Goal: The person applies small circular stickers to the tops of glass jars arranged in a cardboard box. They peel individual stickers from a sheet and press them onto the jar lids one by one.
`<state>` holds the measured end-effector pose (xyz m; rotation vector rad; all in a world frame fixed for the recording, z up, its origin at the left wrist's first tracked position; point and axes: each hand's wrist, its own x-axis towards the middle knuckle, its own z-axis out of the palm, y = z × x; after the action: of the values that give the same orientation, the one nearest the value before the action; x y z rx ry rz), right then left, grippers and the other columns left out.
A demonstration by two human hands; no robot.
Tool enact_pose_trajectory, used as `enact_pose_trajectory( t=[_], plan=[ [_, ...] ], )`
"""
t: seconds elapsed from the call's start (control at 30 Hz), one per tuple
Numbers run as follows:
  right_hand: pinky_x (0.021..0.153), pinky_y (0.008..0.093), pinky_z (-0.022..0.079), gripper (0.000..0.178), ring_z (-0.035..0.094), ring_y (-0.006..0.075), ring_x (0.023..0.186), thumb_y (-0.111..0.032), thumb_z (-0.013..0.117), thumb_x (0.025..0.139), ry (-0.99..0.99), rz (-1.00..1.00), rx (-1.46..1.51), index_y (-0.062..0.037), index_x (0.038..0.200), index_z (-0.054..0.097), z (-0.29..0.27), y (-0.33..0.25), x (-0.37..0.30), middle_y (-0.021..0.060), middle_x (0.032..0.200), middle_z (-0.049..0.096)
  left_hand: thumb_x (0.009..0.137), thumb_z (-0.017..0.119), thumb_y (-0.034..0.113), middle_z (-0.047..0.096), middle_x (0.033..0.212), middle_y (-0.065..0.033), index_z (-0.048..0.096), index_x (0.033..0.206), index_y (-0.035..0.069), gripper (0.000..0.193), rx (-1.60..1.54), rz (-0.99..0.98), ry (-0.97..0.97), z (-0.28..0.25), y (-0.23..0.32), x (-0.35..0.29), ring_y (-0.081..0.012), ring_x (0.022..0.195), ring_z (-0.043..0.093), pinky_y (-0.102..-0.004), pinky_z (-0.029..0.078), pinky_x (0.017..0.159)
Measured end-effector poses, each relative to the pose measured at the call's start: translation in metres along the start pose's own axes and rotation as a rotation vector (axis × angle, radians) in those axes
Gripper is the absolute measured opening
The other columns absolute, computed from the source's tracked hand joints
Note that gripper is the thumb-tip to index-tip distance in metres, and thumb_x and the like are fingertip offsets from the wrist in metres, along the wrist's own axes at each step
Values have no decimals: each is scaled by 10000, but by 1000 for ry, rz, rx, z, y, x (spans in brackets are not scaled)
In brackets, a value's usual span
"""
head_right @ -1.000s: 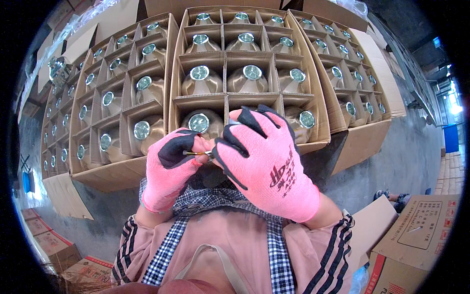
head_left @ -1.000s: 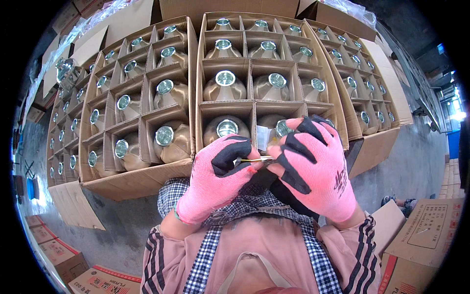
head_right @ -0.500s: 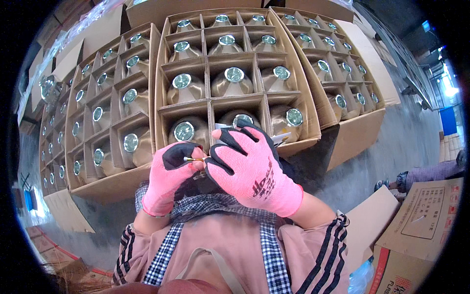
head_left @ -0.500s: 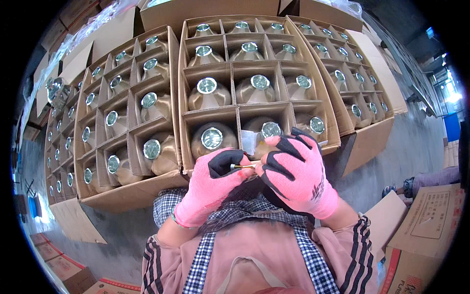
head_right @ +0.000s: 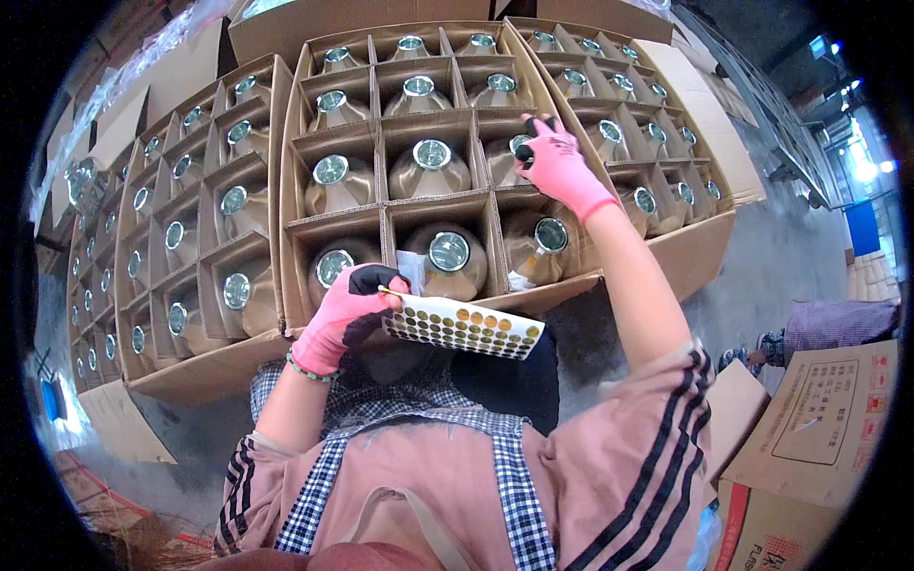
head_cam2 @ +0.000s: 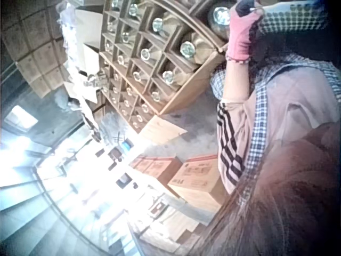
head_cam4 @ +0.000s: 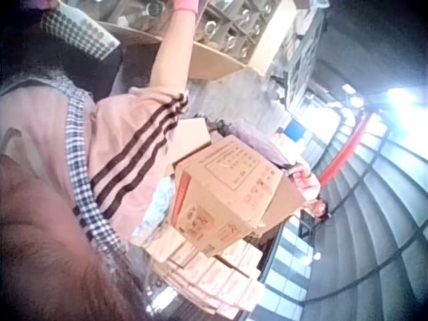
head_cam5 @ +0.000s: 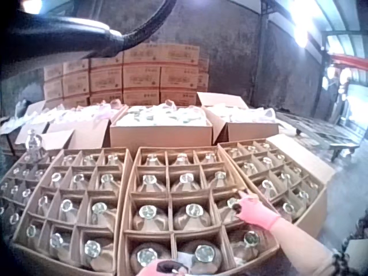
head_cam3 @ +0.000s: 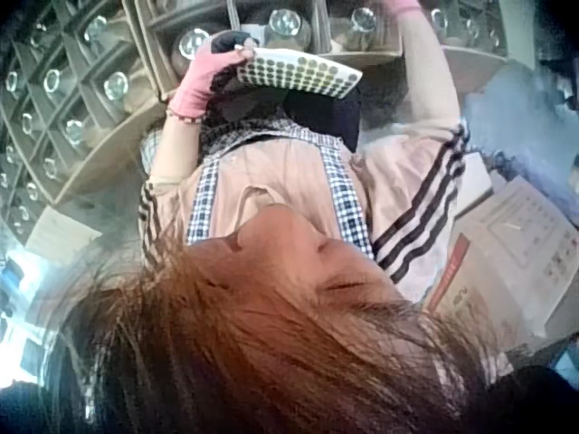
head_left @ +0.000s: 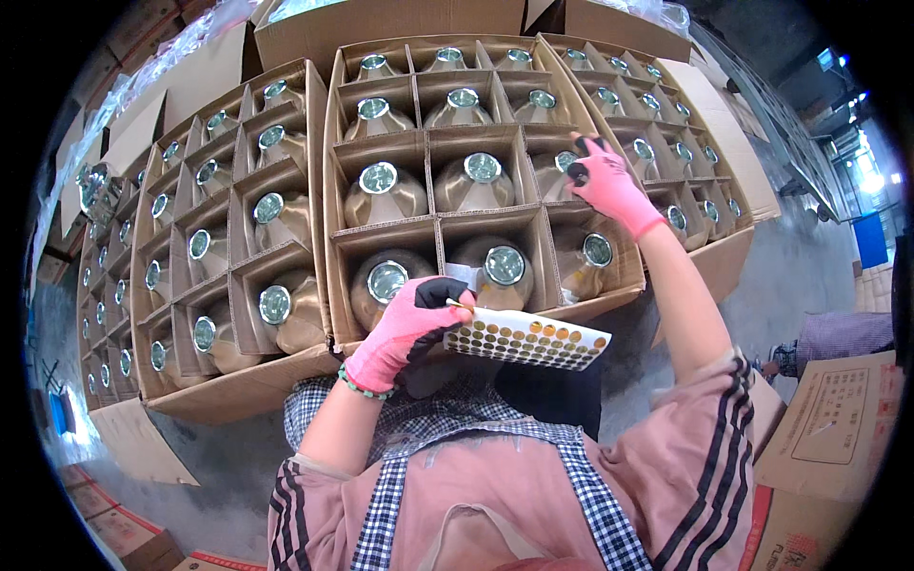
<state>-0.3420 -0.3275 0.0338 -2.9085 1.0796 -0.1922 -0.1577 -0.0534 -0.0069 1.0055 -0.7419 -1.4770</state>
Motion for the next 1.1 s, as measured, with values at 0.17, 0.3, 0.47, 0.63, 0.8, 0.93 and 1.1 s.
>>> enact_pose_trajectory(
  t=[0.17, 0.3, 0.47, 0.63, 0.8, 0.93, 1.1],
  plan=[
    [1010, 477, 256, 148, 284, 345, 1243, -193, 649, 679, -286, -24, -257, -135, 815, 640, 25, 5, 29, 85, 1331, 357, 696, 682, 96, 579, 770, -11, 601, 790, 13, 149, 57, -11, -30, 5, 5, 1, -90, 726, 523, -217, 411, 664],
    [1021, 475, 238, 194, 287, 335, 1244, -124, 598, 692, -254, -206, -422, -127, 884, 629, 33, 3, 37, 106, 1331, 351, 699, 682, 93, 576, 766, -4, 602, 793, 17, 145, 48, -33, -14, 4, 5, 1, -86, 724, 521, -216, 410, 661],
    [998, 471, 260, 260, 307, 319, 1236, -103, 594, 685, -143, -144, -397, -116, 945, 606, 29, 5, 33, 111, 1324, 362, 708, 673, 95, 566, 758, 7, 601, 797, 21, 136, 28, 7, -32, 7, 5, 2, -75, 717, 508, -201, 394, 645],
    [808, 398, 421, 310, 524, 300, 949, -224, 679, 689, 207, 73, 489, -50, 922, 571, -49, -67, -7, 146, 971, 557, 722, 655, 85, 545, 761, 14, 599, 792, 22, 109, 64, 83, 71, 5, 4, -5, -69, 715, 494, -202, 393, 651],
    [768, 393, 411, 293, 526, 306, 851, -191, 690, 655, -60, -383, 218, -21, 848, 552, -90, -166, -90, 131, 815, 546, 716, 653, 60, 577, 787, -20, 613, 797, 16, 100, 349, 345, 98, 14, 3, -4, -112, 758, 535, -246, 419, 709],
    [732, 390, 408, 200, 519, 308, 809, -149, 650, 669, -145, -340, 200, -36, 774, 523, -68, -159, -92, 114, 780, 530, 710, 656, 59, 598, 816, -52, 622, 798, 6, 108, 354, 417, 133, 18, 8, -6, -136, 790, 551, -270, 422, 739],
    [721, 397, 406, 166, 512, 300, 797, -139, 624, 688, -14, -382, 230, -49, 797, 536, -59, -157, -86, 91, 801, 527, 722, 652, 76, 592, 814, -56, 619, 825, 3, 130, 346, 411, 130, 9, 1, -4, -133, 782, 542, -266, 422, 732]
  ],
)
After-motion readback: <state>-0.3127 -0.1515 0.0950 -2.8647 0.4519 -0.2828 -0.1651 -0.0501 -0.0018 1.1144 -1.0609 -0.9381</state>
